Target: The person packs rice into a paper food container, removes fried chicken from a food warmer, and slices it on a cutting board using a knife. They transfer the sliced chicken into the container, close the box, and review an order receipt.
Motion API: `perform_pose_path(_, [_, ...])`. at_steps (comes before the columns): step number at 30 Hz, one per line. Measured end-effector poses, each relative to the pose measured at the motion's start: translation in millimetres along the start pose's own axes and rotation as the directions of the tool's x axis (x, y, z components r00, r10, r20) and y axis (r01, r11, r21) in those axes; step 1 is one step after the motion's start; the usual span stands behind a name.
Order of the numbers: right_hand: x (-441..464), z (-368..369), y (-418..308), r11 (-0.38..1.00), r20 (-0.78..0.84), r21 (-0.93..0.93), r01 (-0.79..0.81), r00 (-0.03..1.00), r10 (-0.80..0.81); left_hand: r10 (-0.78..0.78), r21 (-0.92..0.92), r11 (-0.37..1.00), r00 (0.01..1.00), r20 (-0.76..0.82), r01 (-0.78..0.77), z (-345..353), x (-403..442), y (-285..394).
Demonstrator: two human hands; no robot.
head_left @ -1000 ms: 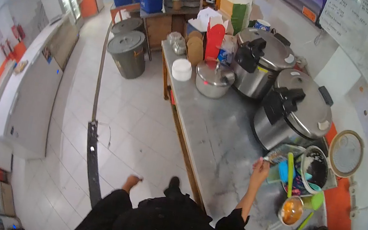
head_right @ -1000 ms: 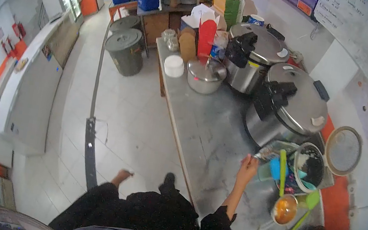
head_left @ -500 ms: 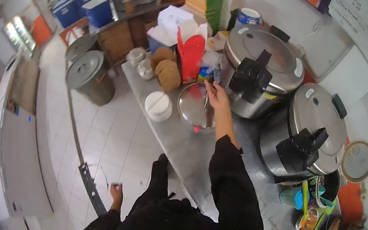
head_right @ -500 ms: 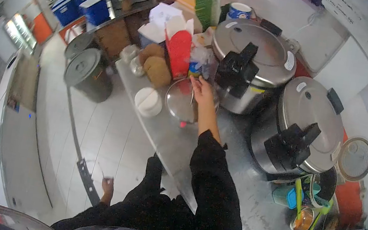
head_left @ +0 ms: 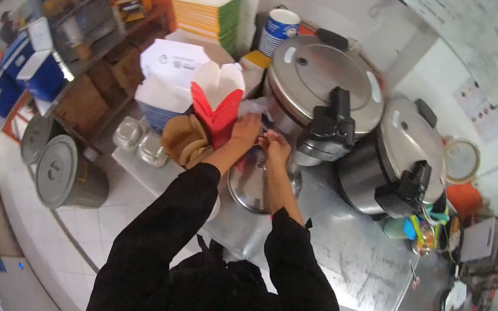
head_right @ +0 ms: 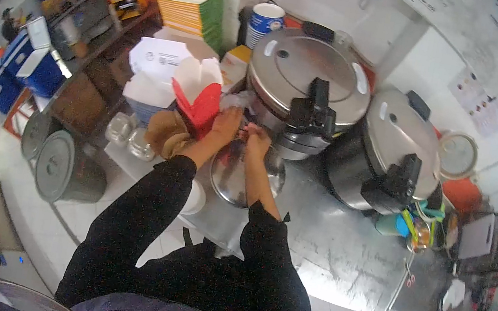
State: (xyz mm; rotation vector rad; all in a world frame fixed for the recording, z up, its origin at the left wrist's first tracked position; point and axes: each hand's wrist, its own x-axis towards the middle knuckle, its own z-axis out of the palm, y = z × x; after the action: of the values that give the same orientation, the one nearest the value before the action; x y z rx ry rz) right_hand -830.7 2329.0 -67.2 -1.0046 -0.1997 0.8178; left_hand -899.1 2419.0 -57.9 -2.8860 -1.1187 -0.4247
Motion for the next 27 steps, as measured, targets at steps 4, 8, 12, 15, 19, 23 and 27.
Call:
perform_pose_path(4, [-24, 1, -23, 0.923, 0.069, -0.298, 0.242, 0.97, -0.232, -0.051, -0.027, 0.998, 0.997, 0.055, 0.053, 5, 16, -6])
perform_pose_path(8, [-69, 9, -56, 0.667, 0.15, -0.529, 0.525, 0.831, -0.536, -0.089, -0.043, 0.995, 0.99, 0.109, 0.095, 27, 21, -15])
perform_pose_path(12, [-109, -6, -106, 0.475, 0.068, -0.666, 0.576, 0.681, -0.73, -0.098, -0.167, 0.981, 0.995, 0.003, 0.097, 46, 23, -15])
perform_pose_path(15, [-146, -22, -156, 0.017, 0.297, -0.823, 0.568, 0.456, -0.839, -0.034, 0.173, 0.985, 0.997, 0.071, 0.021, 34, 25, -3])
perform_pose_path(19, [-189, -56, -194, 0.382, 0.132, -0.624, 0.682, 0.574, -0.808, 0.207, -0.025, 0.978, 0.964, 0.168, -0.206, -82, -20, 37])
perform_pose_path(23, [-240, -92, -218, 0.668, -0.132, -0.34, 0.662, 0.67, -0.731, 0.69, -0.949, 0.312, 0.696, 0.2, -0.037, -132, -84, 96])
perform_pose_path(27, [-292, -144, -236, 0.624, -0.261, -0.351, 0.698, 0.567, -0.781, 0.898, -0.699, -0.263, 0.433, 0.074, 0.665, -118, -134, 184])
